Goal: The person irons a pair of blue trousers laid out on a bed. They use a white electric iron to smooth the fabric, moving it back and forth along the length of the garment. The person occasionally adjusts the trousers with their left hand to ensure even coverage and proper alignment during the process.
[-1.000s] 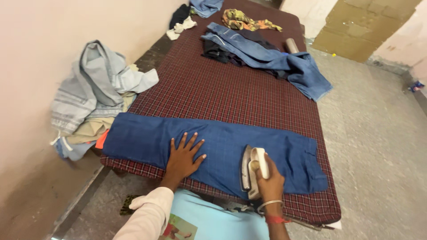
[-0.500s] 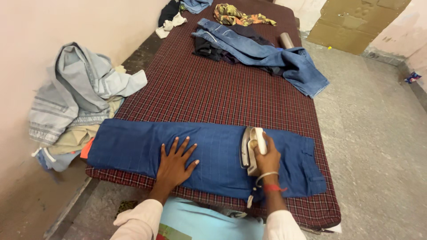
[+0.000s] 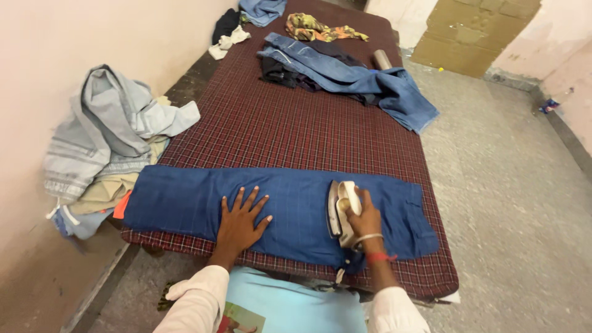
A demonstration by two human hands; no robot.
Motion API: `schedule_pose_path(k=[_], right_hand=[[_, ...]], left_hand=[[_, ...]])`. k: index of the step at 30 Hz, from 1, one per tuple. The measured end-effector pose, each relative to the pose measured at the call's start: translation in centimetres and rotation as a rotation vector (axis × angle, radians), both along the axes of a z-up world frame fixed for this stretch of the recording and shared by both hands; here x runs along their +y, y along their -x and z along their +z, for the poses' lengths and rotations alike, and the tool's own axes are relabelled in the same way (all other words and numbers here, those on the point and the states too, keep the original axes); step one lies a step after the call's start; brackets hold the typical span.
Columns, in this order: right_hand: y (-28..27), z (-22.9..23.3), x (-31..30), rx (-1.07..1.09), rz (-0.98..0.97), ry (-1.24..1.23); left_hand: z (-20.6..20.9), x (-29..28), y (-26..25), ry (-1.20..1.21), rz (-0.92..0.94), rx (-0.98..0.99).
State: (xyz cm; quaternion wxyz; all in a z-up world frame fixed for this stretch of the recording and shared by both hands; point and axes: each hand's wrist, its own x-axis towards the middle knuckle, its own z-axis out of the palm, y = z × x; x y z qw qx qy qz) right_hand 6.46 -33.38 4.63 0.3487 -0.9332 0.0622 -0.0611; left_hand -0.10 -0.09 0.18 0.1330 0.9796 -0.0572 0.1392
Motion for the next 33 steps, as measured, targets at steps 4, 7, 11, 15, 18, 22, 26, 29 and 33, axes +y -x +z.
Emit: schedule_pose_path(k=[4, 7, 11, 15, 18, 22, 26, 29, 33], right_hand=[[5.6, 1.0, -0.9, -0.157, -0.010, 0.023], [8.5, 2.0, -1.0, -0.178, -0.106, 0.051], [8.7, 3.0, -0.9, -0.037, -0.255, 0.116], [5.5, 3.4, -0.6, -0.007, -0.336, 0.177], [2.6, 3.1, -0.7, -0.078, -0.359, 0.137], [-0.7, 2.4, -1.7, -0.112, -0.387, 0.136], [-2.7, 2.2, -2.8, -0.117, -0.383, 0.110], [-3.2, 2.1, -3.1, -0.092, -0.370, 0.114], [-2.7, 1.7, -3.6, -0.066, -0.331, 0.112]], left_hand=[[0.0, 0.0, -0.1, -0.012, -0.004, 0.031], [0.0, 0.1, 0.0, -0.011, -0.004, 0.014], [0.1, 0.1, -0.1, -0.011, -0.007, 0.047], [0.2, 0.0, -0.4, -0.045, -0.002, 0.089], [0.2, 0.0, -0.4, -0.068, 0.008, 0.115], [0.3, -0.1, -0.6, -0.060, 0.008, 0.117], [0.4, -0.2, -0.4, -0.054, 0.014, 0.125], [0.5, -0.1, -0.4, -0.053, 0.015, 0.106], [0.5, 0.0, -0.6, -0.043, -0.003, 0.099]])
